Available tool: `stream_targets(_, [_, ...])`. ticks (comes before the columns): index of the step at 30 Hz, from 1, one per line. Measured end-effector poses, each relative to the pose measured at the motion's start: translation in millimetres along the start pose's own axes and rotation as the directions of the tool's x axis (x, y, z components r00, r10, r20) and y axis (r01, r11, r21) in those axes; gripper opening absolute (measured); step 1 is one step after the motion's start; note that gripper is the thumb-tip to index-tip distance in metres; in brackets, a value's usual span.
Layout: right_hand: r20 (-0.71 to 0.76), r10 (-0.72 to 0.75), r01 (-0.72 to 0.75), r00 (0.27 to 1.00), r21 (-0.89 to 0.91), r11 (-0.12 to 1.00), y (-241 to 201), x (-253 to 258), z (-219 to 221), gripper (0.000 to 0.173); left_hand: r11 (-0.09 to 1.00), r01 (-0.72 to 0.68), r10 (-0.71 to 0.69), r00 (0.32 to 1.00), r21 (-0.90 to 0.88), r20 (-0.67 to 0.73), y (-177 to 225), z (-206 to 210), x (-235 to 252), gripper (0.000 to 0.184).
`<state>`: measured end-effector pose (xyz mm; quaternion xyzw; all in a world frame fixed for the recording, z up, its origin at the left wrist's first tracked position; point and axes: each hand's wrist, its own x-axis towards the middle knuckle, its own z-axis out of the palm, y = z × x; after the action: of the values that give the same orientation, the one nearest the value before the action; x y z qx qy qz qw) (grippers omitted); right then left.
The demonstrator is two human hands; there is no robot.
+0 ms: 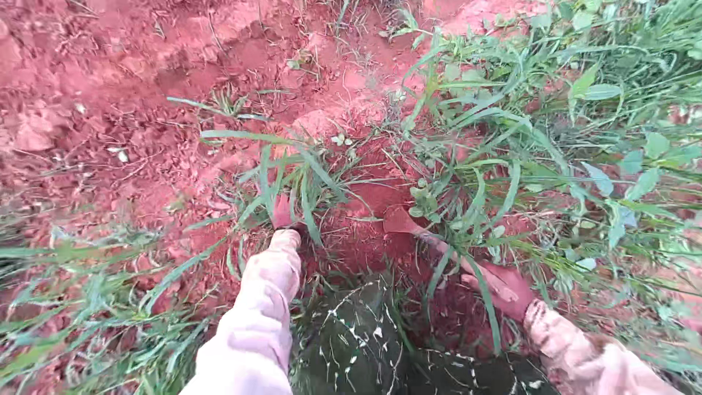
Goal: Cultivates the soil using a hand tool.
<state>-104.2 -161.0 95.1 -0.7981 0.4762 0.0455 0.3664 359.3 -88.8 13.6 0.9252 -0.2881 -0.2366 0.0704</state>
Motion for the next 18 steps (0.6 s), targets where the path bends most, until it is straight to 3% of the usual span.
stream_targets(3, [0.085, 0.072, -0.079, 0.994, 0.074, 0.994, -59.6, 65.8, 0.9, 0.062, 0.989, -0.102, 0.105, 0.994, 0.111, -0.021, -8.9, 4.6, 4.5, 0.042])
stream_targets(5, [0.149, 0.199, -0.213, 0.969, 0.083, 0.974, -101.2, 114.8, 22.1, 0.064, 0.994, -0.101, 0.104, 0.993, 0.050, -0.063, -10.9, 8.4, 9.5, 0.040])
stream_targets(7, [0.060, 0.267, -0.273, 0.962, 0.142, 0.952, -115.8, 129.5, 54.8, 0.060, 0.994, -0.102, 0.098, 0.987, -0.033, -0.127, -12.9, 12.5, 9.5, 0.038])
stream_targets(10, [-0.138, 0.246, -0.219, 0.960, 0.182, 0.959, -92.2, 72.7, 112.5, 0.049, 0.994, -0.078, 0.067, 0.989, -0.076, -0.130, -16.5, 14.2, 8.1, 0.038])
stream_targets(11, [-0.149, 0.293, -0.262, 0.944, 0.196, 0.945, -84.7, 45.3, 124.5, 0.044, 0.993, -0.077, 0.065, 0.989, -0.086, -0.134, -14.2, 12.5, 8.2, 0.038])
stream_targets(13, [-0.027, 0.521, -0.486, 0.853, 0.322, 0.812, -76.2, 9.9, 130.5, 0.036, 0.992, -0.070, 0.056, 0.990, -0.104, -0.132, -8.8, 9.3, 8.3, 0.037])
stream_targets(14, [0.007, 0.553, -0.523, 0.833, 0.332, 0.785, -78.1, 11.0, 127.9, 0.036, 0.994, -0.070, 0.060, 0.991, -0.082, -0.121, -6.6, 6.9, 7.0, 0.037])
stream_targets(16, [-0.140, 0.399, -0.360, 0.906, 0.243, 0.901, -94.3, 53.3, 128.8, 0.043, 0.997, -0.075, 0.075, 0.996, 0.000, -0.054, -3.7, 0.0, 2.8, 0.037])
stream_targets(18, [-0.120, 0.315, -0.282, 0.942, 0.233, 0.931, -124.0, 114.9, 107.3, 0.050, 0.998, -0.062, 0.060, 0.995, -0.028, -0.075, -2.2, 3.5, 2.8, 0.037])
